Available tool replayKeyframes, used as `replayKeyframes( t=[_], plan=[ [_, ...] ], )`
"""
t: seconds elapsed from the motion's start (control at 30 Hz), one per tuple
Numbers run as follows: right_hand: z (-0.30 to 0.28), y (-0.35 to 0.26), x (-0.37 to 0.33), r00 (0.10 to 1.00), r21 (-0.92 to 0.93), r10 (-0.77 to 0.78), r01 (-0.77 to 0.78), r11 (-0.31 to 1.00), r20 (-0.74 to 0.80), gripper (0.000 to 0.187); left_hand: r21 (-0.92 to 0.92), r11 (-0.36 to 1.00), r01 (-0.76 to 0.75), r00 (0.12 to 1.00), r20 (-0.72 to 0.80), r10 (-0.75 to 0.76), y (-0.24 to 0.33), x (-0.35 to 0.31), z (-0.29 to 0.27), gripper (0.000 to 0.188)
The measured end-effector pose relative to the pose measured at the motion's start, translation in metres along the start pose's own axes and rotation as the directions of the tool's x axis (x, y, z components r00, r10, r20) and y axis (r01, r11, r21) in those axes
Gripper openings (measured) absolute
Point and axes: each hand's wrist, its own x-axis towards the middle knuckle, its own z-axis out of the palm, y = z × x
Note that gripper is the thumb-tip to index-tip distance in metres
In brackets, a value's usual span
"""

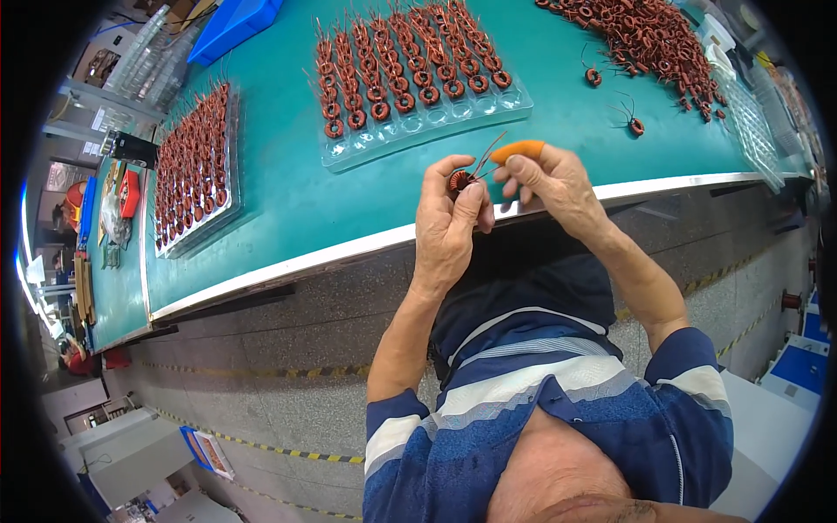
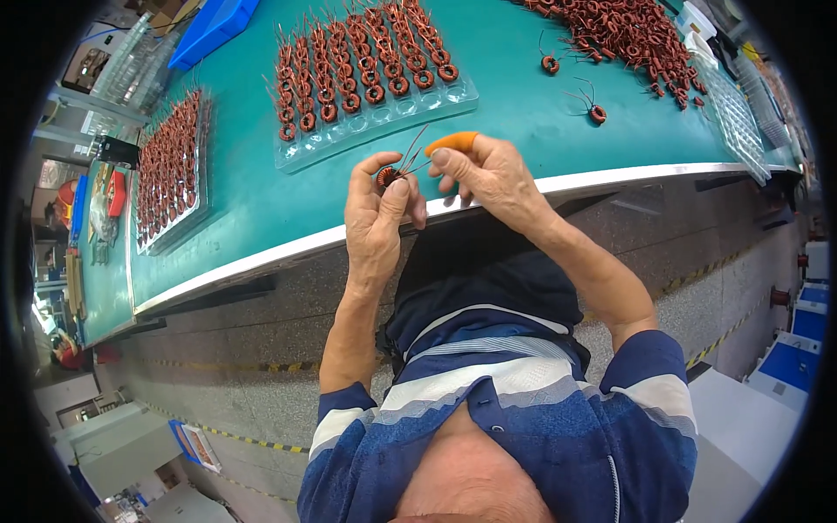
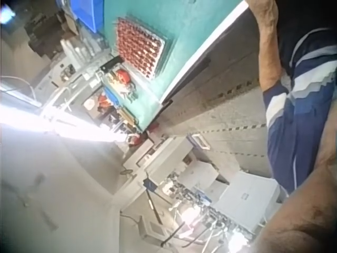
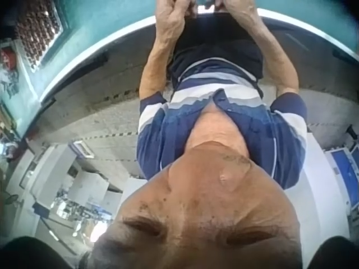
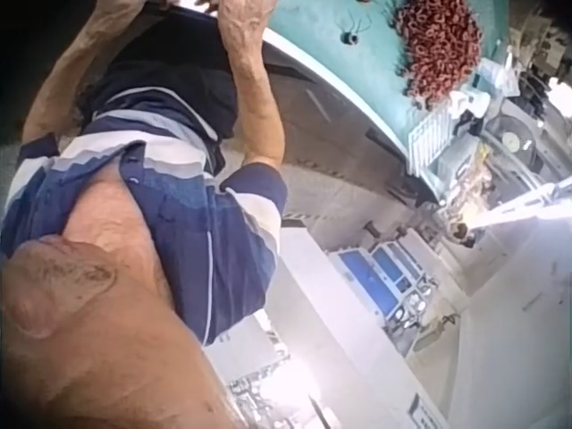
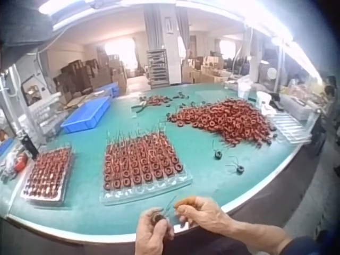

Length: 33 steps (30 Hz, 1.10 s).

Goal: The worker is using a small hand tool to scrape the ends of wires on copper induction coils at a manufacturing workbench.

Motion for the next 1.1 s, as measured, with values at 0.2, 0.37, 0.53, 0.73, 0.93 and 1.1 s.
replayKeyframes(
  t=[0.2,0.37,0.53,0.73,0.93,1.1],
  plan=[
    [0.022,-0.009,-0.009,0.945,-0.310,-0.313,0.270,0.911,-0.096,0.029,0.334,0.942,-0.044,0.992,-0.100,0.082,-0.001,0.004,-0.001,0.024],
    [0.007,-0.014,-0.004,0.996,0.083,-0.071,0.075,0.994,-0.050,0.031,0.356,0.919,-0.167,0.979,-0.052,0.197,-0.003,-0.004,0.004,0.022],
    [0.010,-0.008,0.003,0.989,-0.006,-0.134,0.134,0.991,-0.064,0.027,0.125,0.984,-0.124,0.992,-0.016,0.127,-0.003,-0.004,-0.008,0.022],
    [0.000,-0.002,0.006,0.999,0.084,-0.013,0.015,0.996,-0.032,0.026,0.388,0.921,0.032,0.991,0.104,-0.078,0.007,-0.002,-0.016,0.034],
    [-0.001,-0.006,0.006,0.991,0.205,0.134,-0.131,0.970,-0.003,0.022,0.651,0.711,-0.266,0.957,0.266,0.115,0.017,-0.007,-0.003,0.040],
    [0.004,-0.013,0.004,0.993,0.203,0.120,-0.117,0.972,-0.004,0.027,0.507,0.861,-0.044,0.995,0.097,-0.006,0.010,-0.006,-0.010,0.030]
  ],
)
